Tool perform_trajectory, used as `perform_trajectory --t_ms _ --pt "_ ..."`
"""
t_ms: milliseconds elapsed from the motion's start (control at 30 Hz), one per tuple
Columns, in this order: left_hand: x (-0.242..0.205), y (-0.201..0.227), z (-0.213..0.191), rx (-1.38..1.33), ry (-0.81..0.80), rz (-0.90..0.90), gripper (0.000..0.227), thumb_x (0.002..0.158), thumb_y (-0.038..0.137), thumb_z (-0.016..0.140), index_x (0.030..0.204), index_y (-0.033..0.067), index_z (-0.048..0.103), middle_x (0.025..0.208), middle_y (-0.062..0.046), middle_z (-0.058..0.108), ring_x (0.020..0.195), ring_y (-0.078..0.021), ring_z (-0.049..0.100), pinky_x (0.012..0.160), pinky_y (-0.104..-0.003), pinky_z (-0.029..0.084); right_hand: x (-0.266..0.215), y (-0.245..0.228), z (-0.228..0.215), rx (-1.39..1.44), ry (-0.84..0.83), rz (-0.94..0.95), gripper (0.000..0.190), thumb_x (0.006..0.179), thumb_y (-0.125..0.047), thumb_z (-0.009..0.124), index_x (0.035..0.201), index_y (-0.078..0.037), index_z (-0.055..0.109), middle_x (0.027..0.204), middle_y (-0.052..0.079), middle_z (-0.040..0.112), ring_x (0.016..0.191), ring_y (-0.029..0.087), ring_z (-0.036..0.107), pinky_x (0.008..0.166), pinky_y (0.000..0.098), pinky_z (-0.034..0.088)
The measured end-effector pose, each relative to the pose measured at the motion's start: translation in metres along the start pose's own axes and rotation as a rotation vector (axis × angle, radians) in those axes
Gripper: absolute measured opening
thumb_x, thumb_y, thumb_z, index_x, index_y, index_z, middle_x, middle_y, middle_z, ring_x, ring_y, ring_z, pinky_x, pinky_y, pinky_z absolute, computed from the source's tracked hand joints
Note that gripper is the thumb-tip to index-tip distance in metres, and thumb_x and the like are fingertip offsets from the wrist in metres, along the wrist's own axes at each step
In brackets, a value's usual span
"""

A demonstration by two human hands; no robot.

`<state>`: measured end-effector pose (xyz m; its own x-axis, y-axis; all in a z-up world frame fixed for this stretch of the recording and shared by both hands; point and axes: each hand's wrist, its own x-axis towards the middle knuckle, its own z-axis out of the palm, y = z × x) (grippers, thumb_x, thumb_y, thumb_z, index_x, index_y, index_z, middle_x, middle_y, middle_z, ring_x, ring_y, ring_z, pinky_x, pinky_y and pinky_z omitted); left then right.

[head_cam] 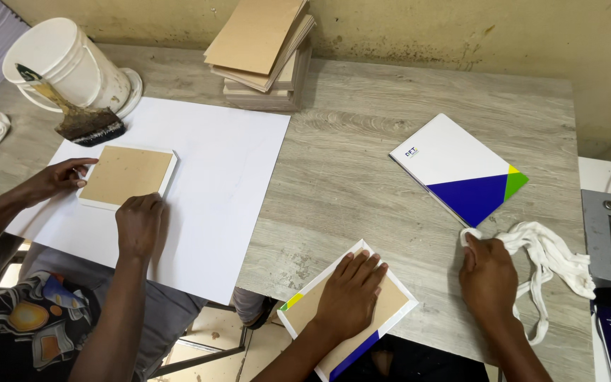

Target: The person applies glue to the spine of a book using a brush and then wraps a cover around it. They press the cover onto the book and smooth it out with their hands. The person repeats this process with multiple books, stacking the finished ones on the table.

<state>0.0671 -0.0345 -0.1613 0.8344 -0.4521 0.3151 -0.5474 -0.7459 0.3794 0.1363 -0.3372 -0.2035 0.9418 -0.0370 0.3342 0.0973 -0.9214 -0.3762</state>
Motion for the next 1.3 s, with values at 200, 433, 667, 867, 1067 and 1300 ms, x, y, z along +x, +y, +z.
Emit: perform_trajectory --t_ms 200,433,667,867,1067,1300 --pt "0.002 -0.001 -0.002 -0.037 0.004 -0.043 0.044 0.103 0.018 0.056 0.141 -0.0043 0.063 0.143 -0.02 0.065 0.14 -0.038 0.053 0.128 -0.053 0.032 0.016 -0.102 0.022 0.488 -0.387 -0.241 0.024 0.092 -0.016 0.082 0.117 -0.015 0.079 0.11 0.004 0.084 0.089 0.019 0.08 0.078 0.0335 0.062" --pt "0.001 -0.004 0.003 -0.041 0.083 -0.057 0.04 0.105 0.016 0.057 0.133 -0.0114 0.064 0.131 -0.026 0.066 0.131 -0.0425 0.058 0.127 -0.055 0.036 0.006 -0.087 -0.023 0.235 -0.785 -0.082 0.005 0.092 -0.026 0.078 0.095 -0.024 0.081 0.097 -0.004 0.087 0.088 0.02 0.08 0.082 0.0366 0.055" --pt "-0.006 -0.018 0.014 -0.163 0.106 -0.046 0.065 0.068 -0.018 0.057 0.131 -0.0077 0.066 0.122 -0.018 0.065 0.123 -0.039 0.059 0.128 -0.055 0.04 0.033 -0.11 0.007 0.191 -0.803 -0.216 0.024 0.08 -0.003 0.062 0.07 -0.024 0.07 0.066 -0.008 0.068 0.065 0.015 0.063 0.066 0.0342 0.047" --pt "-0.009 -0.018 0.018 -0.239 0.194 -0.028 0.057 0.071 -0.022 0.056 0.122 -0.0032 0.073 0.116 -0.012 0.069 0.117 -0.0336 0.062 0.126 -0.055 0.043 0.069 -0.165 0.06 0.238 -0.692 -0.301 0.024 0.079 0.004 0.058 0.078 -0.017 0.07 0.081 -0.003 0.075 0.073 0.021 0.069 0.062 0.0389 0.048" --pt "-0.007 -0.014 0.014 -0.181 0.243 -0.027 0.053 0.073 -0.023 0.057 0.119 -0.001 0.075 0.103 -0.012 0.064 0.105 -0.0346 0.061 0.121 -0.056 0.048 0.028 -0.129 0.009 0.261 -0.73 -0.17 0.02 0.085 -0.002 0.061 0.08 -0.019 0.069 0.081 -0.001 0.078 0.075 0.023 0.07 0.069 0.0393 0.05" --pt "-0.006 -0.012 0.005 -0.219 0.225 -0.025 0.054 0.068 -0.018 0.056 0.117 -0.0021 0.072 0.101 -0.014 0.063 0.1 -0.0352 0.058 0.12 -0.056 0.047 -0.008 -0.104 -0.04 0.101 -0.918 0.134 0.022 0.093 -0.018 0.066 0.078 -0.024 0.081 0.075 -0.012 0.086 0.066 0.008 0.072 0.07 0.0284 0.051"
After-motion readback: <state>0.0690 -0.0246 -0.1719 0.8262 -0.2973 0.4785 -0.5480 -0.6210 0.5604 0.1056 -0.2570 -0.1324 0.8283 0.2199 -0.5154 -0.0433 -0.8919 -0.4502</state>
